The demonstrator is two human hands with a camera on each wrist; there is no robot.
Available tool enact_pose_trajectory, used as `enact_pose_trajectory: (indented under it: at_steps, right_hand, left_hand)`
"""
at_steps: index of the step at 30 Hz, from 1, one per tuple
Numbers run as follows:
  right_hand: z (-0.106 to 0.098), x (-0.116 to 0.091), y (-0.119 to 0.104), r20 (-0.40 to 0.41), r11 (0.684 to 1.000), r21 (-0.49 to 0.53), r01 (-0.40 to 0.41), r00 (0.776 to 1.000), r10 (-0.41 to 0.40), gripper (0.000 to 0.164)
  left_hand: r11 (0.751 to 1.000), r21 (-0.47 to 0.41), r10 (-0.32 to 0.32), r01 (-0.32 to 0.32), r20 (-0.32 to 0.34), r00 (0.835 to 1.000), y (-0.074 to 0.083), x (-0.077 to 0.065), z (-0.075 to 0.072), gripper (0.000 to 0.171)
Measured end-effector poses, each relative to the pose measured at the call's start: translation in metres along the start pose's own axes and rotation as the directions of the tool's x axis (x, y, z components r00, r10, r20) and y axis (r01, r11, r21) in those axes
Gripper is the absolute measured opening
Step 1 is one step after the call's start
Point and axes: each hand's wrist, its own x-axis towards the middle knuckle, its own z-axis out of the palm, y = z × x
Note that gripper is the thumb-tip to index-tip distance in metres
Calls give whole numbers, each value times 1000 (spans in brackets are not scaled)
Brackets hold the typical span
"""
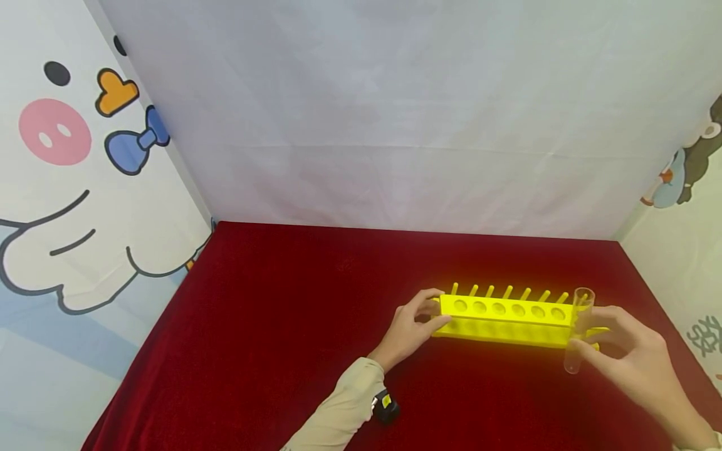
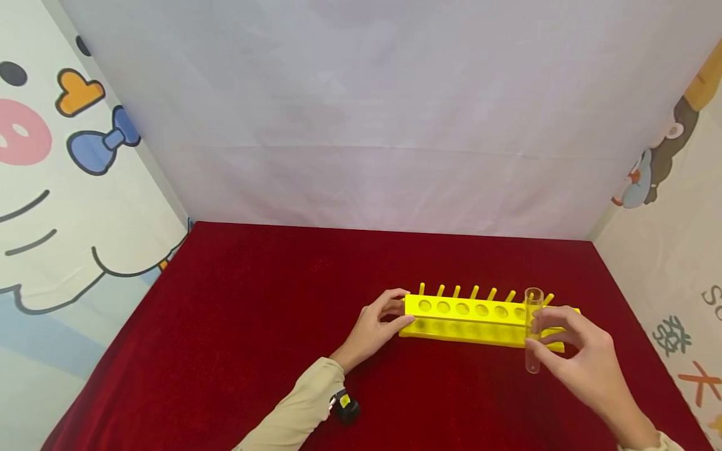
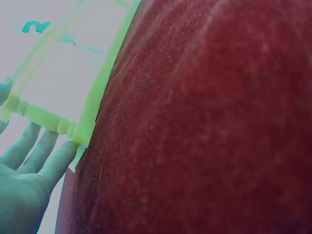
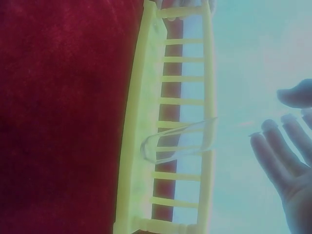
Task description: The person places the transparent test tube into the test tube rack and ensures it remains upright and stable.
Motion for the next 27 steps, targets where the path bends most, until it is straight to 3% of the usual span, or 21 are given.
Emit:
enact_pose_trajectory:
  at_steps: [13, 22, 27]
  right_hand:
    - [-7, 3, 6, -59, 996, 82, 34, 998, -29, 48]
    - [-12, 4, 2, -66, 999, 43, -23, 998, 26, 44]
    - [-13, 4, 5, -81, 997, 82, 10, 997, -3, 48]
  left_hand:
    - [1000, 0, 13, -13, 2, 1000, 0, 1, 0, 46]
    - [1000, -9, -3, 3, 3, 1000, 0, 1, -1, 45]
    - [1000, -19, -12, 12, 9, 1000, 0, 0, 0, 45]
